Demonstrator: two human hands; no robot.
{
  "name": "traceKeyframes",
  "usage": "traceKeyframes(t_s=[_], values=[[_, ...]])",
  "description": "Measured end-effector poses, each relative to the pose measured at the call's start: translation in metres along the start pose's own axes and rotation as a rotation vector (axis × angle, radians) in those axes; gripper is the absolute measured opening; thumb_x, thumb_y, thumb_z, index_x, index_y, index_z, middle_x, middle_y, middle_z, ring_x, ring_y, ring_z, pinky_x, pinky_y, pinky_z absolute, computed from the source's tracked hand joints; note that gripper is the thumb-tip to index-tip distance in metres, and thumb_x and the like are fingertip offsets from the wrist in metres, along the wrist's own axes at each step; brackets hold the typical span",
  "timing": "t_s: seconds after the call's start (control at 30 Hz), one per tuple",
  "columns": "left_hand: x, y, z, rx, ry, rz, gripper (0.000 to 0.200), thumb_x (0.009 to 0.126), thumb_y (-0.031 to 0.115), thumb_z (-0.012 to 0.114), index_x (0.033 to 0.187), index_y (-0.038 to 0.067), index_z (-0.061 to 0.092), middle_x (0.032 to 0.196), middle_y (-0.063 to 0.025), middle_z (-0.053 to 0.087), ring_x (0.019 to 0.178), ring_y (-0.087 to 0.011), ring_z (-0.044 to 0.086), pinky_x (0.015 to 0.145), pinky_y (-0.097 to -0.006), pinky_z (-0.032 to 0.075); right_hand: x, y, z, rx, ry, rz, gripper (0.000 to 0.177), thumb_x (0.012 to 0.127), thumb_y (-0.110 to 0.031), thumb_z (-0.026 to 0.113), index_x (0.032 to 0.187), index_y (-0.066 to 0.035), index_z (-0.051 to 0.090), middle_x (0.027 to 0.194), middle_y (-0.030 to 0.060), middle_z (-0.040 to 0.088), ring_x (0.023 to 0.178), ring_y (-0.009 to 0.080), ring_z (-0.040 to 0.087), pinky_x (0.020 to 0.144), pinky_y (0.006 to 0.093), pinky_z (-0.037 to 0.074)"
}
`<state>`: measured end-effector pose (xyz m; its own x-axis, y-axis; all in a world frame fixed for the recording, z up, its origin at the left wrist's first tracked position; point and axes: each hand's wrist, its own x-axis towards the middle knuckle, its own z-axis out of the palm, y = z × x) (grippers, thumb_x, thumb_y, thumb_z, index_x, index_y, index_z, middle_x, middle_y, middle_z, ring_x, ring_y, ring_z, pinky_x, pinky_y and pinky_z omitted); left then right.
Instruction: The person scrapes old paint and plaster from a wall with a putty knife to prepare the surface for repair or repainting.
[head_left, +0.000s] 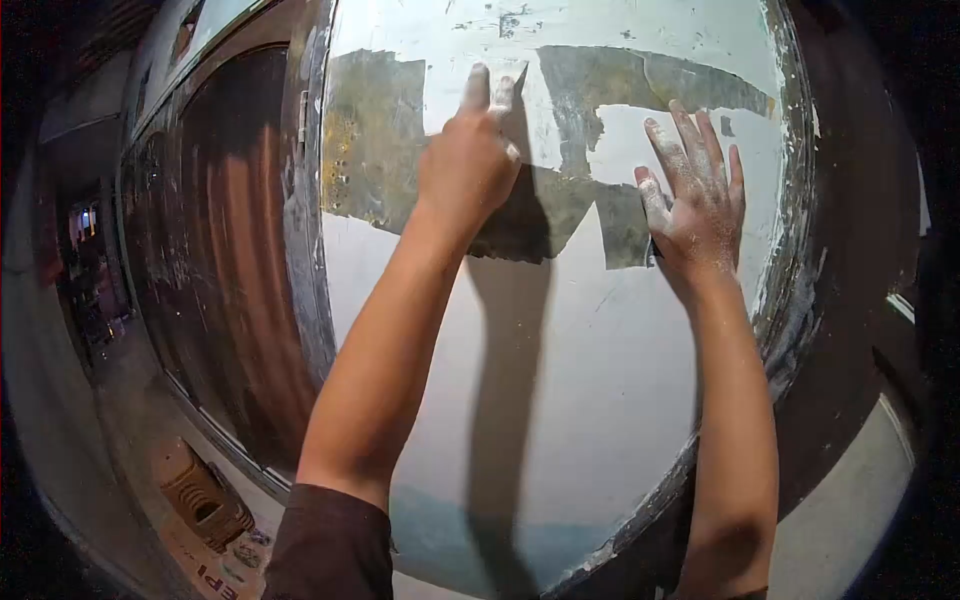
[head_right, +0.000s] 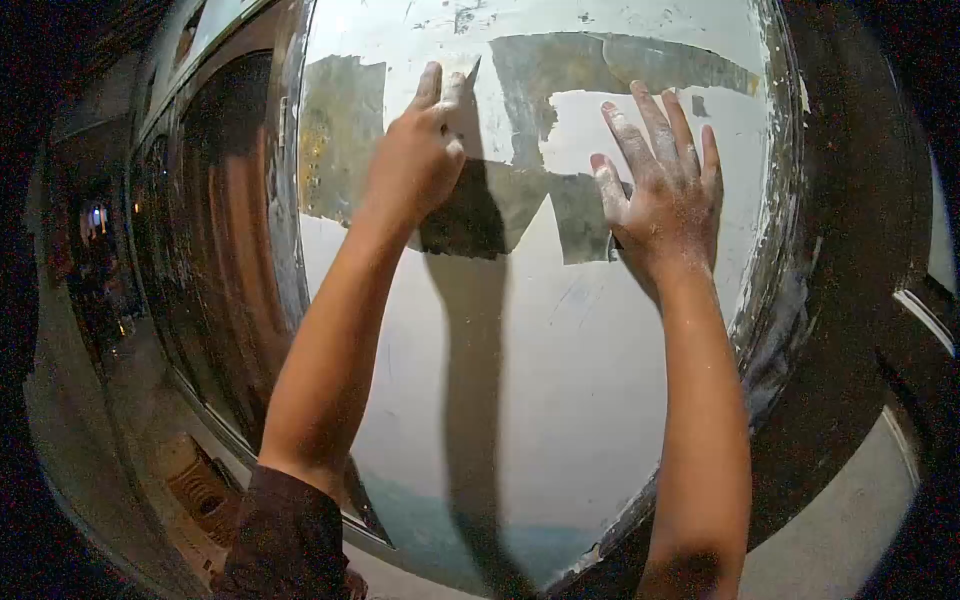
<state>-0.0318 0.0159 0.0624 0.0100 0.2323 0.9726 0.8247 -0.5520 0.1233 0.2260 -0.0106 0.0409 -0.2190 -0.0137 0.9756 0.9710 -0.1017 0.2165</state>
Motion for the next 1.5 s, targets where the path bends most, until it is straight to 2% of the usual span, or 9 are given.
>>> traceKeyframes(t_s=[0.13,0.43,0.57,0.63,0.7,0.83,1.03,1.23,1.5], values=[[-0.04,-0.006,-0.001,-0.042,0.003,-0.065,0.046,0.084,0.005,0.054,0.127,0.008,0.07,0.163,-0.013,0.042,0.112,-0.0451,0.068,0.096,-0.0509,0.056,0.001,0.002,0.0,-0.017,0.01,-0.032,0.05,0.104,-0.046,0.054,0.152,-0.035,0.052,0.168,-0.0061,0.036,0.158,0.0181,0.026,0.132,0.0488,0.012],[0.005,-0.011,-0.013,-0.043,-0.044,-0.121,0.035,0.083,0.008,0.06,0.115,0.007,0.075,0.164,-0.0098,0.043,0.114,-0.0426,0.068,0.096,-0.0511,0.055,0.003,-0.007,-0.01,-0.045,-0.05,-0.021,0.054,0.103,-0.035,0.055,0.156,-0.03,0.047,0.17,-0.0026,0.033,0.159,0.0227,0.023,0.131,0.0511,0.011],[-0.014,-0.03,-0.013,-0.016,-0.038,-0.068,0.037,0.082,0.007,0.057,0.115,0.005,0.075,0.168,-0.0069,0.037,0.114,-0.0416,0.069,0.095,-0.0507,0.056,0.002,-0.003,0.001,-0.128,-0.066,-0.079,0.063,0.103,-0.045,0.055,0.162,-0.035,0.037,0.174,-0.0025,0.023,0.161,0.0234,0.016,0.13,0.056,0.007],[-0.007,-0.033,-0.016,0.015,-0.084,-0.065,0.039,0.082,0.007,0.056,0.116,0.007,0.075,0.169,-0.0069,0.036,0.115,-0.0419,0.068,0.096,-0.0509,0.056,0.017,-0.007,0.003,-0.155,-0.086,-0.107,0.062,0.105,-0.051,0.047,0.163,-0.036,0.033,0.175,-0.0027,0.019,0.162,0.0254,0.012,0.127,0.0648,0.005],[0.014,-0.035,-0.013,0.041,-0.032,-0.006,0.04,0.083,0.008,0.056,0.118,0.006,0.075,0.161,-0.0135,0.045,0.114,-0.0434,0.068,0.097,-0.0516,0.055,0.032,-0.025,0.007,-0.211,-0.113,-0.03,0.061,0.106,-0.053,0.046,0.163,-0.037,0.033,0.175,-0.0043,0.019,0.162,0.0253,0.012,0.126,0.0667,0.005],[0.032,-0.029,-0.021,-0.032,-0.075,-0.068,0.041,0.084,0.009,0.056,0.121,0.003,0.072,0.141,-0.0246,0.06,0.11,-0.046,0.068,0.098,-0.053,0.054,0.033,-0.036,0.012,-0.206,-0.071,0.038,0.06,0.106,-0.049,0.045,0.164,-0.039,0.032,0.175,-0.0039,0.02,0.162,0.0271,0.011,0.127,0.0638,0.004],[-0.005,-0.042,-0.017,-0.008,0.026,0.022,0.036,0.086,0.009,0.054,0.115,0.005,0.074,0.165,-0.0121,0.041,0.104,-0.0461,0.071,0.094,-0.0561,0.056,0.03,-0.031,0.021,-0.161,-0.001,0.039,0.059,0.105,-0.057,0.045,0.161,-0.043,0.035,0.174,-0.0073,0.023,0.162,0.0223,0.013,0.127,0.0653,0.003],[0.056,-0.034,-0.026,-0.03,-0.049,-0.028,0.04,0.08,0.005,0.062,0.118,0.003,0.075,0.162,-0.0175,0.043,0.109,-0.0462,0.068,0.098,-0.0513,0.055,0.03,-0.031,0.018,-0.139,-0.009,0.049,0.059,0.103,-0.057,0.048,0.16,-0.044,0.037,0.173,-0.0084,0.025,0.162,0.0206,0.014,0.129,0.0618,0.003],[0.007,-0.037,-0.007,0.016,0.008,0.028,0.037,0.083,0.008,0.059,0.116,0.003,0.075,0.165,-0.0152,0.04,0.113,-0.0435,0.069,0.098,-0.0486,0.056,0.029,-0.036,0.013,-0.138,-0.008,0.063,0.059,0.104,-0.054,0.048,0.16,-0.039,0.04,0.172,-0.0066,0.028,0.161,0.021,0.016,0.13,0.0575,0.001]])
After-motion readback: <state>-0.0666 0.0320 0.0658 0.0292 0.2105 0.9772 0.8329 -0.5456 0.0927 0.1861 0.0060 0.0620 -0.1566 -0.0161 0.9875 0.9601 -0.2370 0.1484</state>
